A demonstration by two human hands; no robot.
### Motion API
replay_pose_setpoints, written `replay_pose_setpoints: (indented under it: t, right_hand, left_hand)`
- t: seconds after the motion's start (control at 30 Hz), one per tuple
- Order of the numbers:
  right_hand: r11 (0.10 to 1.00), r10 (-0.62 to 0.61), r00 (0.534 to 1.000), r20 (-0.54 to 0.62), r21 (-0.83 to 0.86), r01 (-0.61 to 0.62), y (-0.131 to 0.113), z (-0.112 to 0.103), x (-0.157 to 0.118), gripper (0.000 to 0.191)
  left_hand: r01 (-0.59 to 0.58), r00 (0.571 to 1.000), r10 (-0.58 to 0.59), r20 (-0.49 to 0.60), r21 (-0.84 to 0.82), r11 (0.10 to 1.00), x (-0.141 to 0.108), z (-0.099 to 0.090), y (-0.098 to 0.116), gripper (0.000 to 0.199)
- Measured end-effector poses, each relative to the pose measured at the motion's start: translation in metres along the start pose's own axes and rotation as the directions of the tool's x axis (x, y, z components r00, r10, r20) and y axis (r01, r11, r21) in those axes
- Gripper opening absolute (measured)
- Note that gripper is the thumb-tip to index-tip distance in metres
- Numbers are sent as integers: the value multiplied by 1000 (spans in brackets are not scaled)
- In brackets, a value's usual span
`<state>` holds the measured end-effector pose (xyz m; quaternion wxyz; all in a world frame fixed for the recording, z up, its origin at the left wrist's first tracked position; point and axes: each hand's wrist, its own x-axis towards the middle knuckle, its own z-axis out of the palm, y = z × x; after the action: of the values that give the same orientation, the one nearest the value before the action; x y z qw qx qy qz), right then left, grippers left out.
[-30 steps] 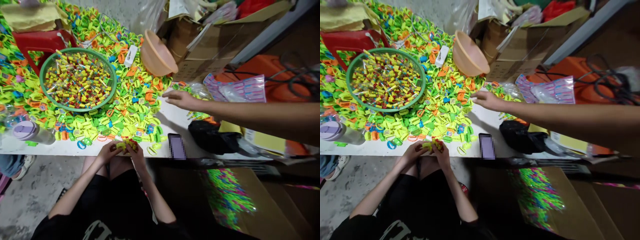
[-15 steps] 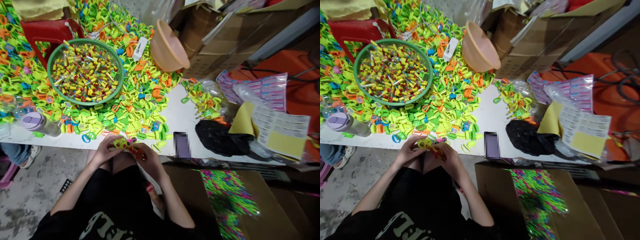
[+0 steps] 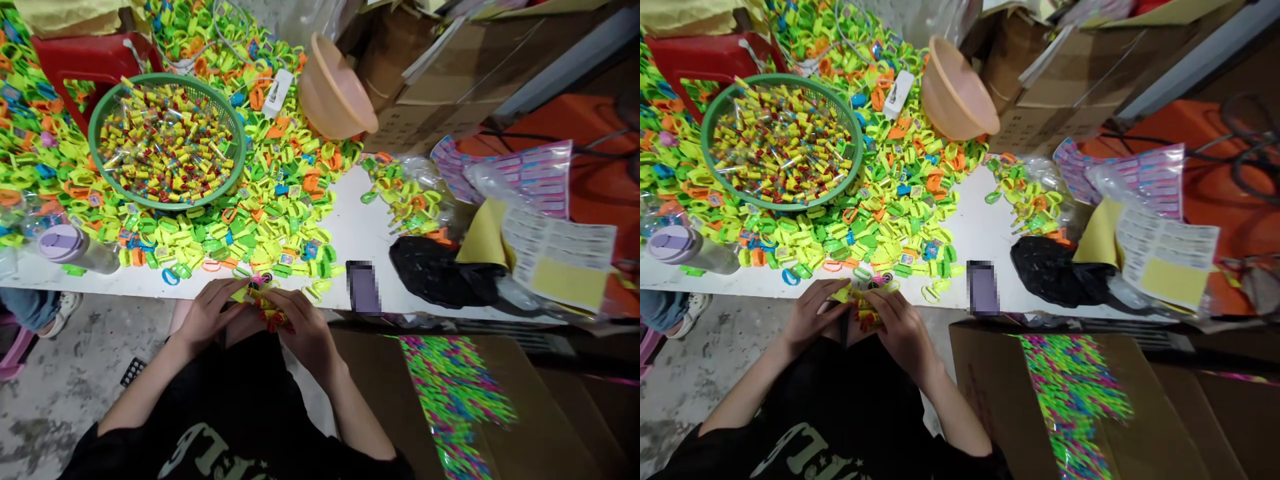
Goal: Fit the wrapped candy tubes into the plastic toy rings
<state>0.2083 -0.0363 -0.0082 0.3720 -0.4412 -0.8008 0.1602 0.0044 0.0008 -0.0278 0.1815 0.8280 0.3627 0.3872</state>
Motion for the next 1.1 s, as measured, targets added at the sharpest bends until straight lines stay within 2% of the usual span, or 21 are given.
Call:
replay_pose_setpoints:
  t: [0.1,0.33,0.5,0.63,0.77,0.87,0.97,1.1]
  right_hand:
    - [1000,4,1000,10,-26,-4,-2,-2,0,55]
    - [997,12,1000,22,-78,-10,-1,-1,-1,51]
    - [989,77,993,87,-130,-65,4,1,-1,48]
    - [992,126,977,171,-42,-121,17,4,1,47]
    - [977,163,973,163,107,-182,30,12,1,45]
    - [936,267,947,179,187,-299,36,17,-2,37]
    - [870,401,895,193,227,-438,41,19,-4,29]
    - [792,489,834,254,271,-547,46,18,-7,26]
  left_hand:
    - [-71,997,68,35,85,994,1,-1,-1,44]
    - [-120,991,105,87,186,975,5,-2,-4,42]
    - [-199,962,120,243,333,921,6,-1,-3,42]
    - [-268,924,115,365,402,875,6,9,-9,42]
    - [-304,899,119,422,403,863,10,20,-18,33]
    - [-348,890,160,427,411,842,15,25,-20,26]
    - [-384,870,175,462,409,828,18,28,-18,27]
    - [-411,806,163,569,340,846,18,33,-21,34]
